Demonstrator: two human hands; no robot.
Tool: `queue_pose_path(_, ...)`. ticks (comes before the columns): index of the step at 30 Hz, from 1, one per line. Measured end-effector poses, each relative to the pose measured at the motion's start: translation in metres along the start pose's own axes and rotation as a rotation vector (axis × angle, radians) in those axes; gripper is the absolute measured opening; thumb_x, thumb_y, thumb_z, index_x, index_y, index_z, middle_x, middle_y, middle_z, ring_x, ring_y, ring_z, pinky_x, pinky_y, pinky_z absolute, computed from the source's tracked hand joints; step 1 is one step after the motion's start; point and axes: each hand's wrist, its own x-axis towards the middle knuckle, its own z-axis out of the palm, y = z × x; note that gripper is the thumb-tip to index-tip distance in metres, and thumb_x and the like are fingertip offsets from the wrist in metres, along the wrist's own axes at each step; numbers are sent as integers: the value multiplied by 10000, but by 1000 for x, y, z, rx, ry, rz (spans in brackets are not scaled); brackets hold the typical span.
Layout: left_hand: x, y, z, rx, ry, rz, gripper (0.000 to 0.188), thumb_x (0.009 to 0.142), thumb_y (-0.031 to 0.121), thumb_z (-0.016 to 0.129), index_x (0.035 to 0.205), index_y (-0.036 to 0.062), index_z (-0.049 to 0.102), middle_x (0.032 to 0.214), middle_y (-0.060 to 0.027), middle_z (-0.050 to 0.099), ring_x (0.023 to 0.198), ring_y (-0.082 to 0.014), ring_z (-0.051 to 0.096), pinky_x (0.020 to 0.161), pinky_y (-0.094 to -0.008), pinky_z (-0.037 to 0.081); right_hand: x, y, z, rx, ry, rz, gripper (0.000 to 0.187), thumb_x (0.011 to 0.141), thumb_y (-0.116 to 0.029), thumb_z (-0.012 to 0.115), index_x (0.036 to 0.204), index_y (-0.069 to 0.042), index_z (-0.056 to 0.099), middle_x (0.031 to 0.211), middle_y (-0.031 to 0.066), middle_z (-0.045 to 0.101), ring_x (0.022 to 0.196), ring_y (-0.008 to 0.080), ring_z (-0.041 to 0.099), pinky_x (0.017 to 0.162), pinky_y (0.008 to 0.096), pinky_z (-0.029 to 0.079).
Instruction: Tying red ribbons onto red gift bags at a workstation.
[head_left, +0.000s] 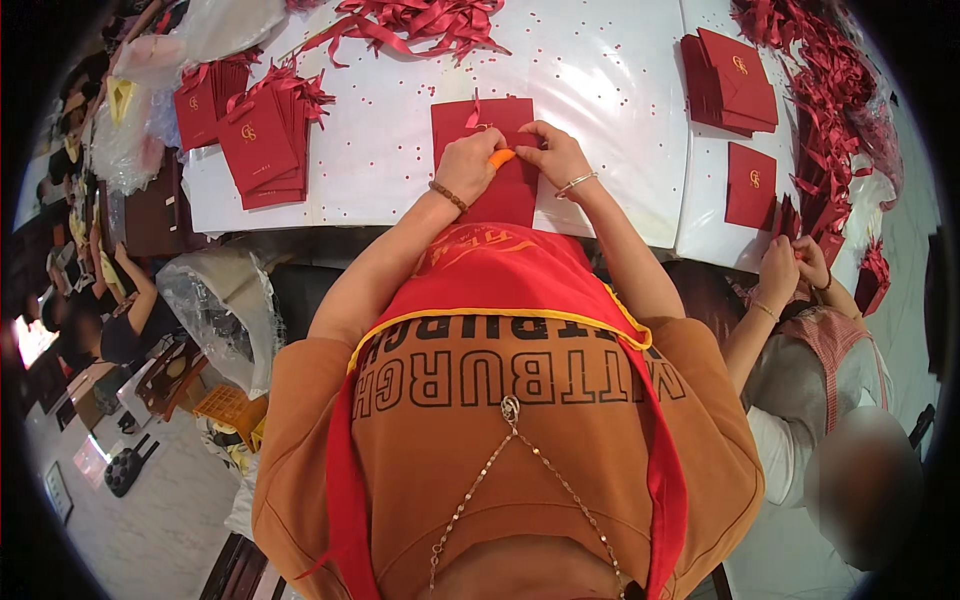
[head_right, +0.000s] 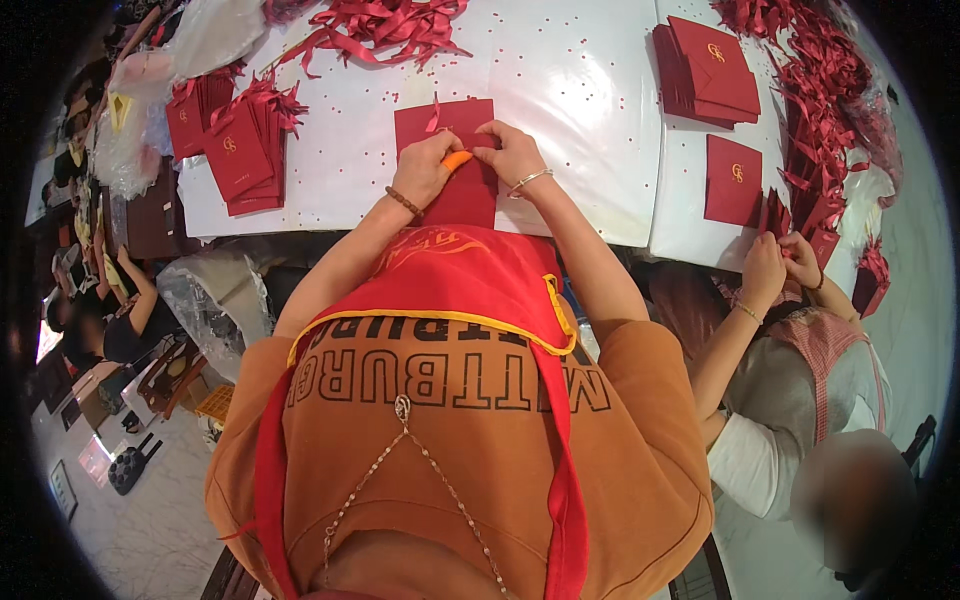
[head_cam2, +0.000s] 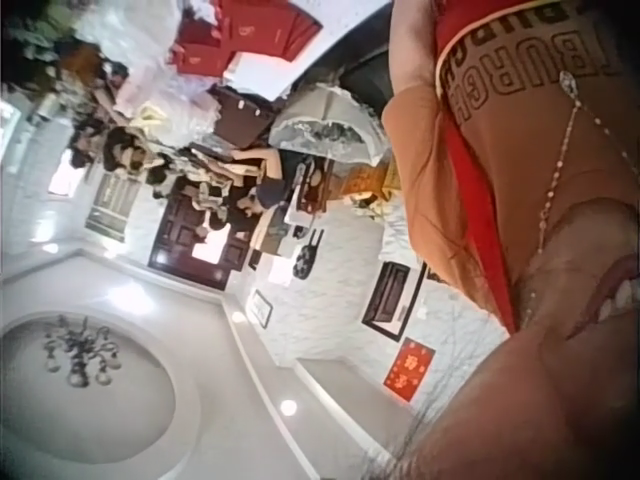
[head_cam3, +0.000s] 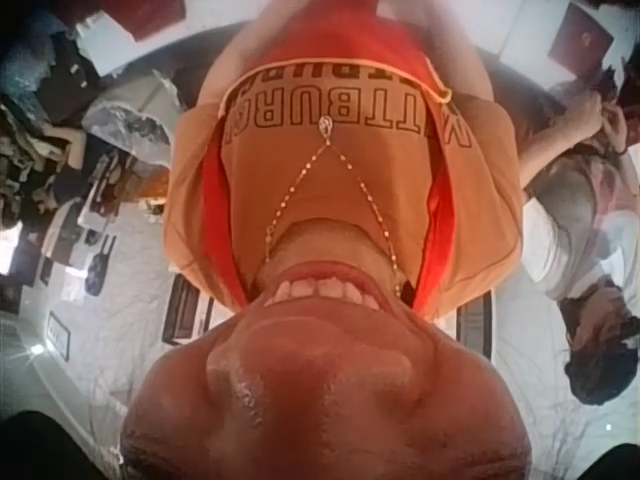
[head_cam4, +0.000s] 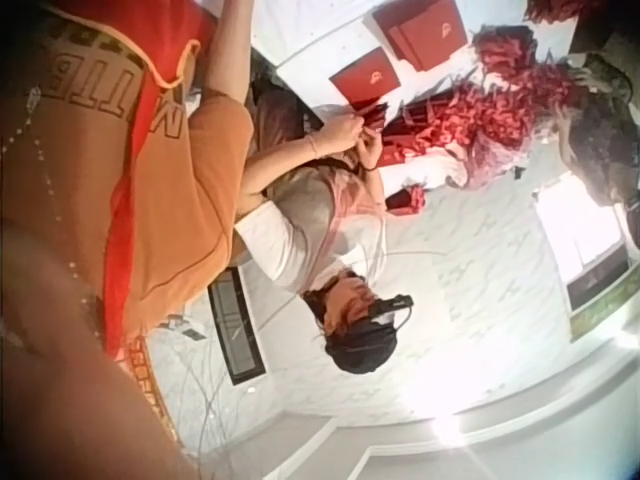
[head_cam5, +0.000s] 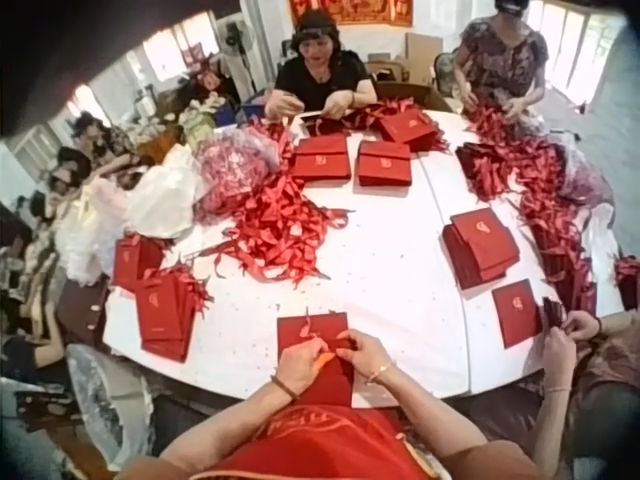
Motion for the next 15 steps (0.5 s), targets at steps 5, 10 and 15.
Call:
queue_pose_path(5,-10,1,8,130,198,343,109,769,92,568,840,40,503,750,-127,574,686,-311,568,564,-398,446,3,2,-1,-37,-17,11,267,731,-125,657,969,-38,575,746,77,590,669,146,543,634,269,443)
queue_pose_path(10,-1,3,5,29,168,196,123,769,93,580,872,40,539,774,-118,574,701,-301,564,604,-366,452,2,-5,-1,-98,-4,-15,240,728,-115,657,931,-31,561,741,83,588,666,156,542,634,277,443)
queue_pose_path(15,-4,0,7,228,199,357,111,758,63,561,864,40,539,773,-103,564,718,-288,555,623,-369,440,2,-7,-2,-88,-43,-20,231,724,-95,652,917,-27,546,744,88,590,669,162,545,632,280,442)
